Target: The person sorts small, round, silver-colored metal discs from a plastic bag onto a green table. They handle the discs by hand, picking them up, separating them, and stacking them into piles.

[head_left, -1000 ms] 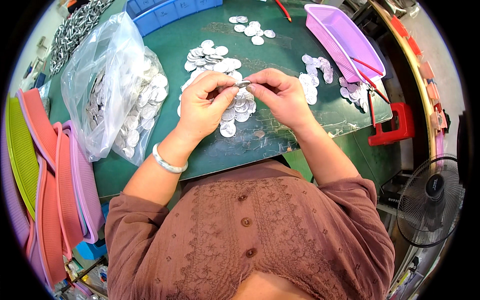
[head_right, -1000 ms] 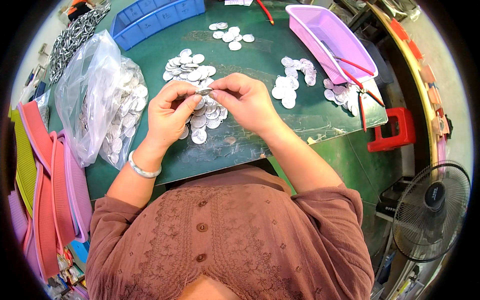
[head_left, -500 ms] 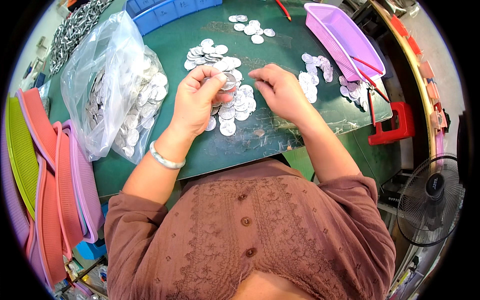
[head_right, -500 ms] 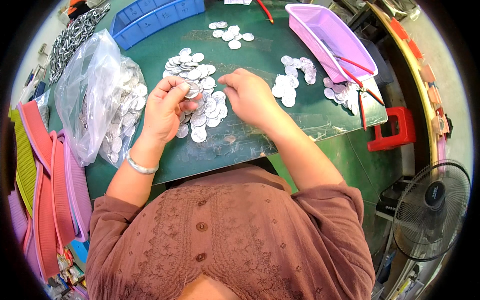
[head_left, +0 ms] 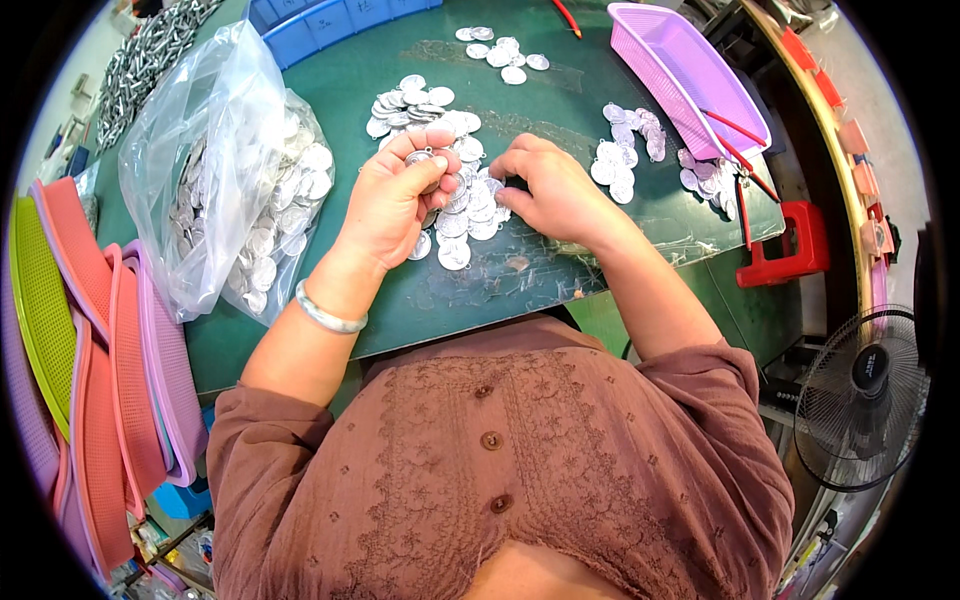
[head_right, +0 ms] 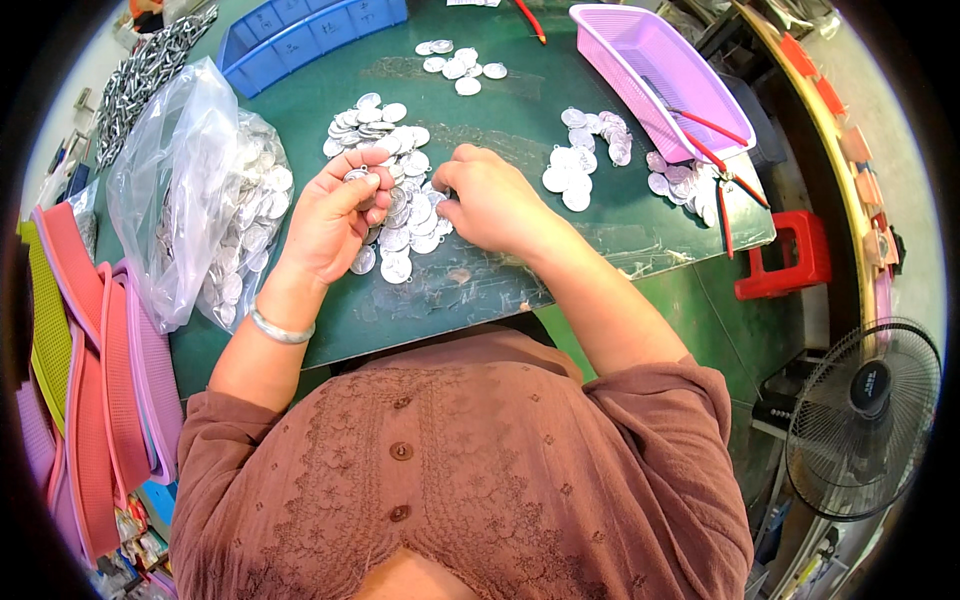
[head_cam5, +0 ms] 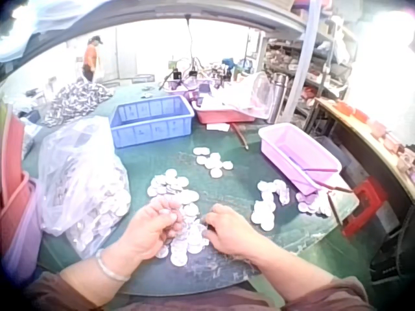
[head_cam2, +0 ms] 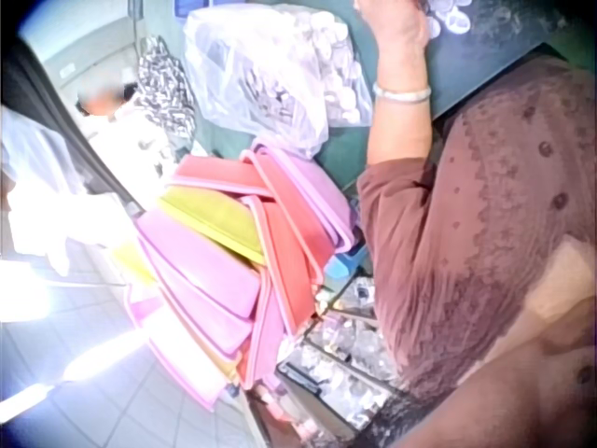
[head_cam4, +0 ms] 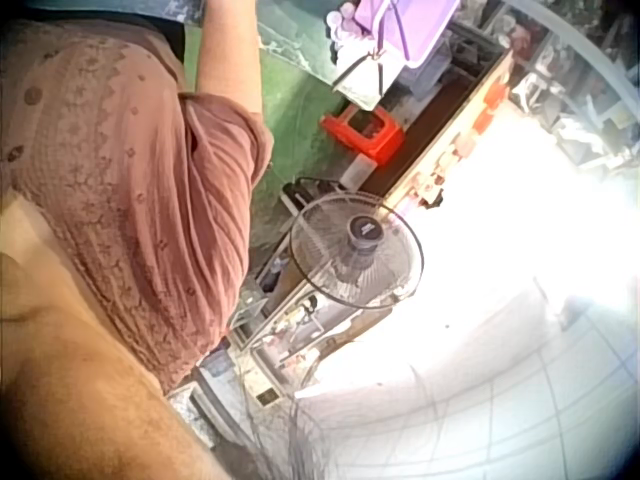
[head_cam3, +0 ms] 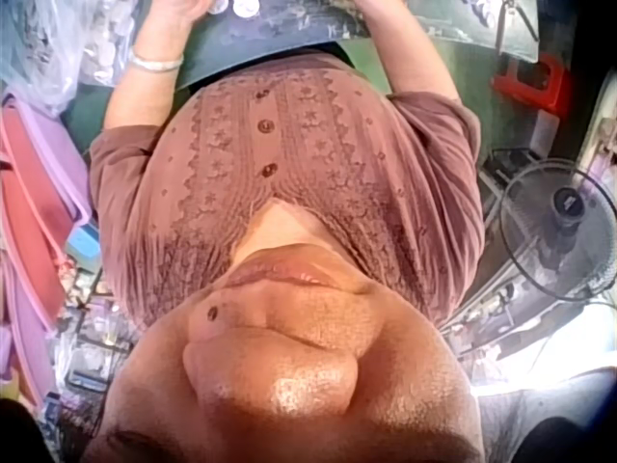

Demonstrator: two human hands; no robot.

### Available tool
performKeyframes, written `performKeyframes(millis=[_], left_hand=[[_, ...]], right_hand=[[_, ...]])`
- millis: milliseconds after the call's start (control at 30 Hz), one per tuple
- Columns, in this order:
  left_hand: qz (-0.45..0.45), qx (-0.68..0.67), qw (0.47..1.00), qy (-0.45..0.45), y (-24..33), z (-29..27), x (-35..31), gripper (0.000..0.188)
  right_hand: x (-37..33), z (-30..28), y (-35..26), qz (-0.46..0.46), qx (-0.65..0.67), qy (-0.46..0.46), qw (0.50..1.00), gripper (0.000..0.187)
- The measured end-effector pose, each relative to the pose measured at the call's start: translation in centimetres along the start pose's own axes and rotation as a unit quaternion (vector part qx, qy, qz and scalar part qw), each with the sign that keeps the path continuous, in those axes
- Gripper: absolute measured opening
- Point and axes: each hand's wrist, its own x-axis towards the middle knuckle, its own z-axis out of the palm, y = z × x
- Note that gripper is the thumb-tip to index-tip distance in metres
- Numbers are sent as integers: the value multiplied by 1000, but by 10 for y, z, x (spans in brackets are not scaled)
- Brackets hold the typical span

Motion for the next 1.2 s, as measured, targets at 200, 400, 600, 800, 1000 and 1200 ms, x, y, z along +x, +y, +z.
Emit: performKeyframes(millis=[200,400,600,800,1000,1200], left_hand=[[1,63,998,1,-1,1,-2,16],[25,92,995,11,4,0,-1,14],[4,175,985,13,4,1,-2,15],[39,262,964,-32,3,4,-5,14],[10,222,974,-41,5,6,-8,9],[42,249,963,-88,5,3,-7,10]], right_hand=[[1,4,0,39,53,4,998,16],[-2,8,-10,-23,0,51,998,22],[0,12,-14,61,111,41,991,17],[2,5,-8,120,323,37,938,11],[2,-2,-17,88,427,46,899,16],[3,-5,-19,39,394,27,918,19]])
